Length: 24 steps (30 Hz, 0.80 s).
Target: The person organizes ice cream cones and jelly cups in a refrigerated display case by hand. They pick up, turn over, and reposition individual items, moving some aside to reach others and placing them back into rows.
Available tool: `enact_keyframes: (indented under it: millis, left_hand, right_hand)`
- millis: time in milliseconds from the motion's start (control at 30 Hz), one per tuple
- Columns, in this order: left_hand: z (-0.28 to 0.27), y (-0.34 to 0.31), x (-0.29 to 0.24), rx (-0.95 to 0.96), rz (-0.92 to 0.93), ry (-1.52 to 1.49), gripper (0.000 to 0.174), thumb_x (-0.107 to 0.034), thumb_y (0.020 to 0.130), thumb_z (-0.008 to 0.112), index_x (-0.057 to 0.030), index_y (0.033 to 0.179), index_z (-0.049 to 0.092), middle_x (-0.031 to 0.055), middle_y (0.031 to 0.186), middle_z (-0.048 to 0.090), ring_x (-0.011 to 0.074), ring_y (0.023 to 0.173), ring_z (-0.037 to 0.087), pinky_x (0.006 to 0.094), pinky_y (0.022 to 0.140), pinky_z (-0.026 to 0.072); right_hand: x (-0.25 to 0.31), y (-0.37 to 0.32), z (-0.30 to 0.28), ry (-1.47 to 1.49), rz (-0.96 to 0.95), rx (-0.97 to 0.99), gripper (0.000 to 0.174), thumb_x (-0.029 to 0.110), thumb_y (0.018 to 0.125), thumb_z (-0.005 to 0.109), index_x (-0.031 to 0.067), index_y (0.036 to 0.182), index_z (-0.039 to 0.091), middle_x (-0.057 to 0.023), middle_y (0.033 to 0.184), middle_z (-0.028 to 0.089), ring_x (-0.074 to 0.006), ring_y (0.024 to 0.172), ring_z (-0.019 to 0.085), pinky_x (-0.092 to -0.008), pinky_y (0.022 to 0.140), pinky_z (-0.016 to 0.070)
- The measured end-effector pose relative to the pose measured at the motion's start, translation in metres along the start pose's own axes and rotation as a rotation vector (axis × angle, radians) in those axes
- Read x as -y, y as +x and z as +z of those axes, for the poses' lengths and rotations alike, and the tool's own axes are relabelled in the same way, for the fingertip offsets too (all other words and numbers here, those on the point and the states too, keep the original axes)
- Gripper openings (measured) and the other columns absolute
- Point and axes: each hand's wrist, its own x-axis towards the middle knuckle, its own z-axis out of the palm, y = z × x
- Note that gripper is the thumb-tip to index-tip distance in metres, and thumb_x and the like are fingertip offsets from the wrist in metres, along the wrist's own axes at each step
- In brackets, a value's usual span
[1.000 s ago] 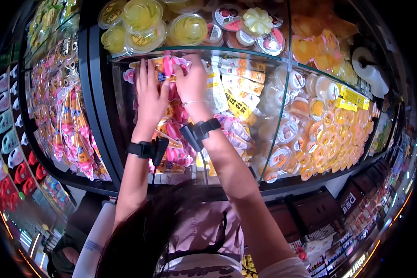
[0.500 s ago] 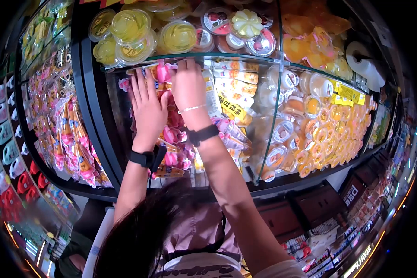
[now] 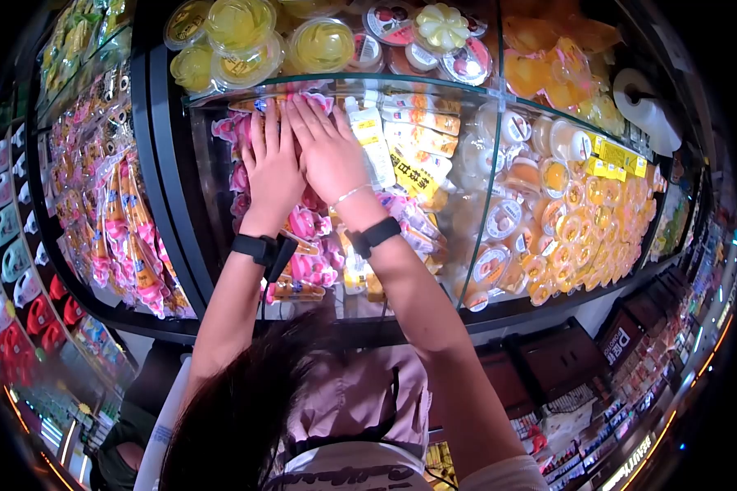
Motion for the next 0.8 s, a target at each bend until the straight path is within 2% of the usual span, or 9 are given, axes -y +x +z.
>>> enact_keyframes:
  millis: [100,233,267,367,433,500,600,700,800]
  left_hand:
    - [-0.003,-0.001,-0.001,0.07,-0.031,-0.04,0.077,-0.03,0.092,0.057,-0.0111,0.155,0.017,0.0112,0.162,0.013,0.0361,0.148,0.014,0.0598,0.111,0.0227]
    - [-0.028,-0.013,0.0,0.103,-0.043,-0.081,0.075,-0.032,0.094,0.056,-0.0143,0.155,0.017,0.0112,0.162,0.012,0.0363,0.148,0.011,0.0576,0.114,0.0181]
    - [-0.033,-0.021,-0.003,0.001,-0.017,-0.072,0.067,-0.026,0.094,0.058,-0.0127,0.152,0.028,0.0128,0.157,0.024,0.0359,0.146,0.019,0.0531,0.114,0.0205]
    - [-0.063,-0.051,-0.021,0.005,0.003,-0.181,0.054,-0.018,0.091,0.062,-0.01,0.142,0.043,0.0149,0.146,0.038,0.0354,0.136,0.033,0.0503,0.109,0.0263]
    - [-0.07,-0.071,-0.042,0.048,0.011,-0.342,0.04,-0.012,0.088,0.064,-0.0063,0.127,0.055,0.0188,0.119,0.058,0.0342,0.109,0.055,0.0475,0.093,0.0393]
    - [-0.05,-0.09,-0.062,0.263,-0.054,-0.573,0.036,-0.016,0.088,0.065,-0.0027,0.121,0.057,0.0197,0.103,0.065,0.0365,0.092,0.063,0.0449,0.081,0.0472]
    - [-0.01,-0.108,-0.09,0.29,-0.082,-0.416,0.033,-0.022,0.089,0.064,-0.0003,0.114,0.059,0.0203,0.092,0.067,0.0389,0.082,0.066,0.0453,0.073,0.051]
    - [0.004,-0.11,-0.102,0.35,-0.145,-0.417,0.034,-0.026,0.089,0.064,0.0013,0.108,0.059,0.0211,0.088,0.068,0.0391,0.085,0.066,0.0449,0.071,0.0524]
    - [-0.004,-0.104,-0.107,0.451,-0.223,-0.507,0.024,-0.025,0.087,0.067,-0.0039,0.098,0.064,0.0196,0.085,0.068,0.038,0.081,0.067,0.0458,0.067,0.0514]
  right_hand:
    - [-0.001,-0.002,-0.002,0.084,-0.006,-0.01,0.066,0.013,0.082,0.057,0.009,0.146,0.04,-0.0085,0.151,0.041,-0.0236,0.139,0.039,-0.0442,0.116,0.0266]
    - [-0.007,-0.014,-0.029,0.156,-0.014,0.052,0.066,-0.001,0.079,0.056,0.0083,0.143,0.044,-0.009,0.149,0.044,-0.0256,0.139,0.038,-0.0438,0.117,0.0273]
    - [-0.011,-0.022,-0.044,0.188,-0.014,0.059,0.066,-0.008,0.076,0.054,0.0072,0.14,0.048,-0.0104,0.146,0.046,-0.0269,0.138,0.038,-0.0419,0.116,0.0286]
    - [-0.021,-0.062,-0.096,0.314,0.106,-0.057,0.046,-0.01,0.08,0.05,0.0036,0.123,0.06,-0.0168,0.128,0.058,-0.0351,0.12,0.054,-0.0399,0.101,0.0445]
    - [-0.032,-0.098,-0.112,0.301,0.237,-0.093,0.03,-0.005,0.085,0.052,0.0017,0.112,0.063,-0.0181,0.113,0.063,-0.0377,0.105,0.06,-0.0415,0.091,0.0486]
    - [-0.046,-0.134,-0.099,0.325,0.373,0.036,0.024,-0.001,0.087,0.055,0.0016,0.109,0.062,-0.0181,0.109,0.063,-0.0377,0.101,0.061,-0.0417,0.088,0.0491]
    - [-0.035,-0.164,-0.089,0.204,0.457,0.156,0.02,0.008,0.083,0.066,0.0032,0.102,0.063,-0.0165,0.099,0.062,-0.0357,0.097,0.062,-0.0413,0.085,0.0499]
    - [-0.027,-0.168,-0.085,0.082,0.448,0.196,0.023,0.011,0.078,0.071,0.0047,0.098,0.063,-0.0151,0.097,0.061,-0.0334,0.095,0.062,-0.0427,0.084,0.05]
    - [-0.025,-0.171,-0.091,-0.007,0.432,0.341,0.025,0.012,0.074,0.075,0.0058,0.095,0.062,-0.0147,0.1,0.06,-0.032,0.093,0.063,-0.0433,0.083,0.05]
